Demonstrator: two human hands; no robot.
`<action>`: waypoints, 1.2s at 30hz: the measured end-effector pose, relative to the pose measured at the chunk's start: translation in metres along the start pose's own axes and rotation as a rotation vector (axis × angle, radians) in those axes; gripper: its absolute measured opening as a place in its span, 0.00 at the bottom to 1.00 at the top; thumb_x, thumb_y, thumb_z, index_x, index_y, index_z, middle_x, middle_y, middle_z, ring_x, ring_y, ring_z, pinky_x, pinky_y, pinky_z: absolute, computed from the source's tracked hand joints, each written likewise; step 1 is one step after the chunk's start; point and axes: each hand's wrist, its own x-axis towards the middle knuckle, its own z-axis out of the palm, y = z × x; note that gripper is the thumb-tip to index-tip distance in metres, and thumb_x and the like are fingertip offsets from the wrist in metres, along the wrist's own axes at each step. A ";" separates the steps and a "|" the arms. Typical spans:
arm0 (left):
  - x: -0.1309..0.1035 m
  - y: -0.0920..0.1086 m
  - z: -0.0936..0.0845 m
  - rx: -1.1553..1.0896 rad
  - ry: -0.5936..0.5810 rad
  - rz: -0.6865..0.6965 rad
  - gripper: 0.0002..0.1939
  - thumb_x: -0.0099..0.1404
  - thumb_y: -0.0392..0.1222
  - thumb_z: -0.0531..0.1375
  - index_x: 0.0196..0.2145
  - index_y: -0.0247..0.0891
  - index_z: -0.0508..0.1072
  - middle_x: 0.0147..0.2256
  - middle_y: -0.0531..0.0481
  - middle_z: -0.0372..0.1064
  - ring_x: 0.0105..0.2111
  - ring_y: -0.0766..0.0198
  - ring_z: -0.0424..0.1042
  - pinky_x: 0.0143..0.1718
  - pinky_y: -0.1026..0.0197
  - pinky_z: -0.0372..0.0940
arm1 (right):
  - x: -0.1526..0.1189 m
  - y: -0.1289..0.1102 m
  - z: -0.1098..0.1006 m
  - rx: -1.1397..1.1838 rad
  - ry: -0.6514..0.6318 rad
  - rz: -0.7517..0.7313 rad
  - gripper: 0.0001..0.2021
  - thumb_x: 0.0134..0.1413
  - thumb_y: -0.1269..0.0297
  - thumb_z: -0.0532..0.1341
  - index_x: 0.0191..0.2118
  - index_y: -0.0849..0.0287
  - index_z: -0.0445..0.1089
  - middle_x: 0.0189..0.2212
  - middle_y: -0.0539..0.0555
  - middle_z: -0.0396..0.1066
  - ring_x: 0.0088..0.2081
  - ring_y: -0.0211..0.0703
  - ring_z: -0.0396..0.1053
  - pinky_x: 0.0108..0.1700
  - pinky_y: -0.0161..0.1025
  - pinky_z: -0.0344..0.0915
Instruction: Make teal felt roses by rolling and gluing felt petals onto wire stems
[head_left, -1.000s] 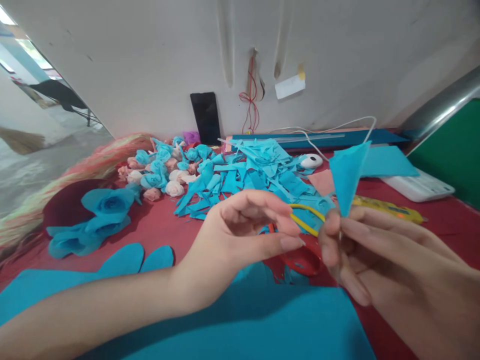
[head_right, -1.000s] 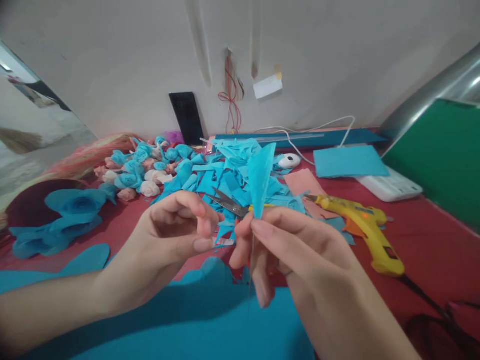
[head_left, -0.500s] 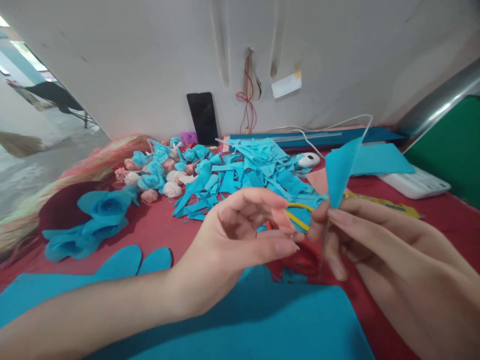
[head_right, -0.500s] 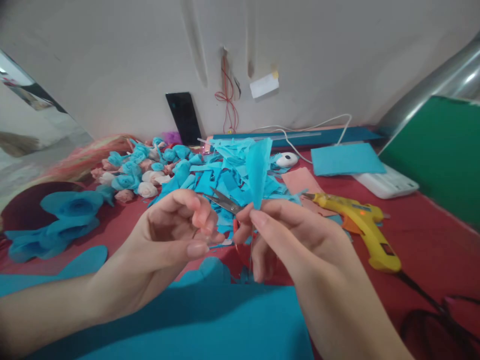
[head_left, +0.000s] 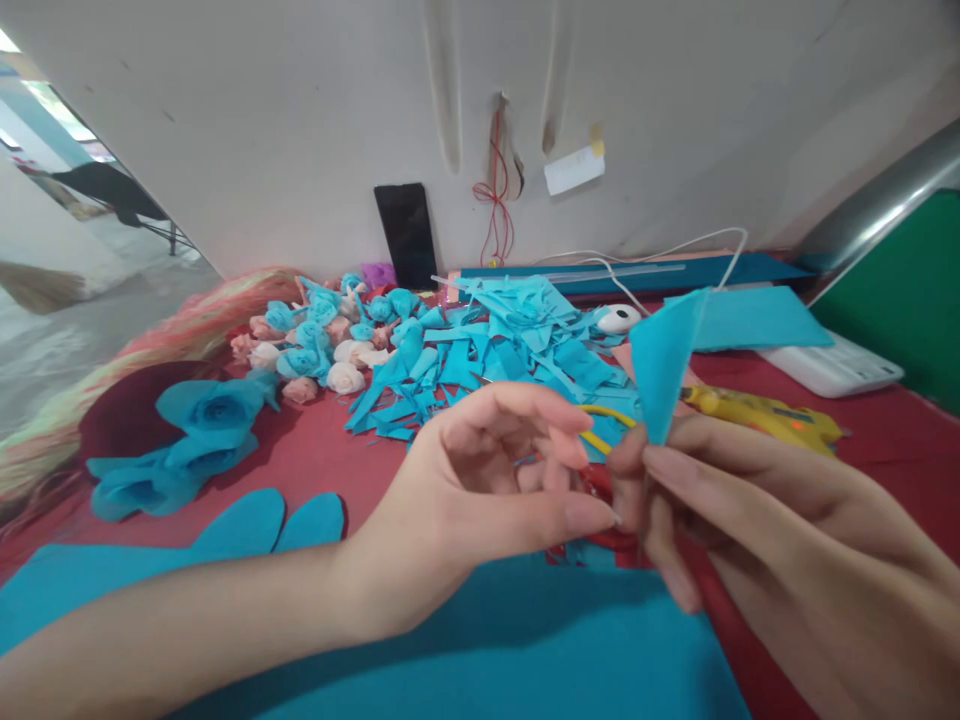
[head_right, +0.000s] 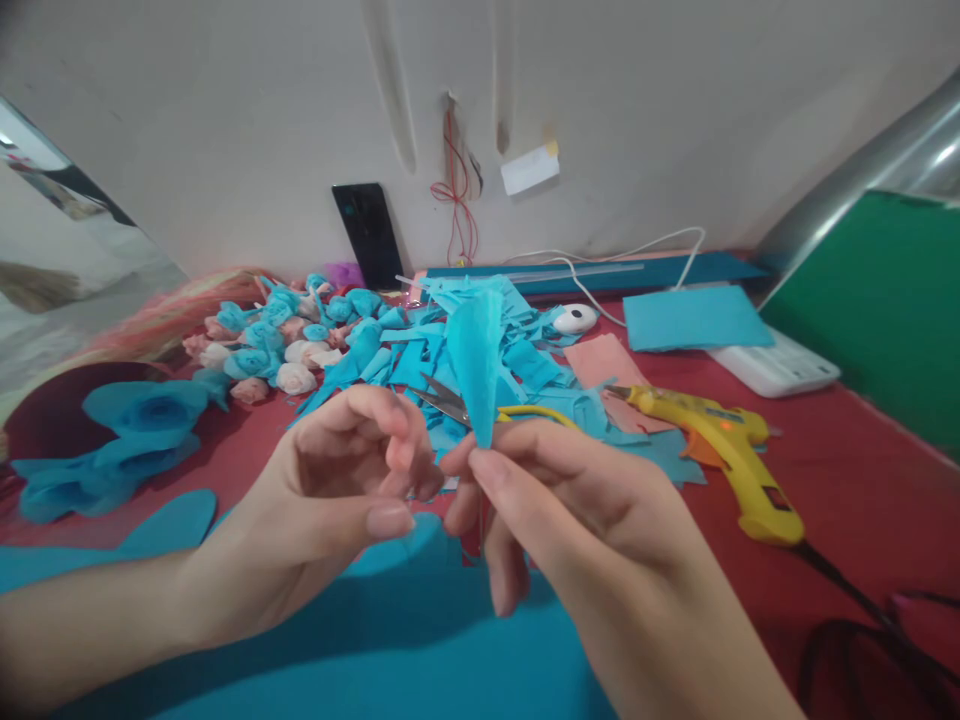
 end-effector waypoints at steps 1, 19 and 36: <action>0.000 0.000 0.000 0.002 -0.003 0.002 0.12 0.49 0.23 0.64 0.27 0.38 0.72 0.25 0.57 0.65 0.24 0.75 0.66 0.24 0.74 0.63 | 0.000 0.001 -0.001 0.029 -0.031 -0.002 0.10 0.49 0.56 0.63 0.23 0.54 0.72 0.19 0.49 0.68 0.18 0.33 0.63 0.23 0.29 0.64; -0.001 -0.001 -0.001 0.062 -0.039 0.057 0.11 0.53 0.24 0.63 0.29 0.38 0.74 0.24 0.56 0.65 0.26 0.75 0.66 0.29 0.74 0.64 | -0.006 0.001 0.005 0.232 -0.279 0.237 0.14 0.54 0.55 0.59 0.23 0.55 0.72 0.16 0.48 0.67 0.16 0.30 0.61 0.19 0.25 0.57; -0.003 0.005 -0.008 0.519 -0.027 0.397 0.16 0.49 0.25 0.66 0.33 0.42 0.75 0.32 0.54 0.70 0.35 0.67 0.68 0.38 0.67 0.64 | -0.022 -0.020 0.015 -0.042 0.001 0.020 0.10 0.52 0.63 0.60 0.22 0.55 0.72 0.20 0.50 0.69 0.17 0.33 0.63 0.23 0.29 0.62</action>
